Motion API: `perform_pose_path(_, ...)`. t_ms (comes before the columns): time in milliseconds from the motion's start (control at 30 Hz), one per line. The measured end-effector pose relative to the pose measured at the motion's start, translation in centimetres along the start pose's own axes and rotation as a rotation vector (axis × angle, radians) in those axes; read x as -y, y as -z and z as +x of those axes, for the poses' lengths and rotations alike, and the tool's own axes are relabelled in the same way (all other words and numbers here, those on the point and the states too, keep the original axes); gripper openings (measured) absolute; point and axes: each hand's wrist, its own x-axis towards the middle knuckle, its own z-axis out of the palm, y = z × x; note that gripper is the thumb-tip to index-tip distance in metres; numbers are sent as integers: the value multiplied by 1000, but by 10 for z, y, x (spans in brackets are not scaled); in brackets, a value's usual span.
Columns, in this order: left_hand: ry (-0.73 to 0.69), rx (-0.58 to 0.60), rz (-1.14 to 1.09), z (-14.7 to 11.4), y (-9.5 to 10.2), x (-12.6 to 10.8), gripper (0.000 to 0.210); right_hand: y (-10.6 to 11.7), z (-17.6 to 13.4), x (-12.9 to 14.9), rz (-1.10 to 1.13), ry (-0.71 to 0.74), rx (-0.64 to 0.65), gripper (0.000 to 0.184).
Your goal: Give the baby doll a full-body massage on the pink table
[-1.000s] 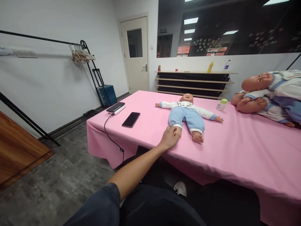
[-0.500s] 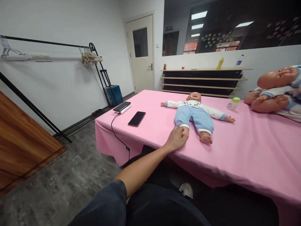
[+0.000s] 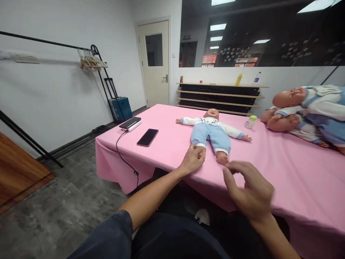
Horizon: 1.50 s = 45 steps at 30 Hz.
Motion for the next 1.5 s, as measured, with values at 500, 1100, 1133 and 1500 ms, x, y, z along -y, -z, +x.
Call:
perform_pose_path(500,-9,59,-30,2,-11,3,26,-44,-9,-91,-394,-460,607,35)
perform_pose_path(1100,-45,111,3,0,-13,1,32,-41,-9,-88,-375,-397,613,36)
perform_pose_path(1133,-37,115,-5,0,-13,1,31,-41,-9,-89,-367,-399,611,36)
perform_pose_path(1500,-63,150,39,-1,-11,1,38,-41,-8,-92,-357,-445,650,38)
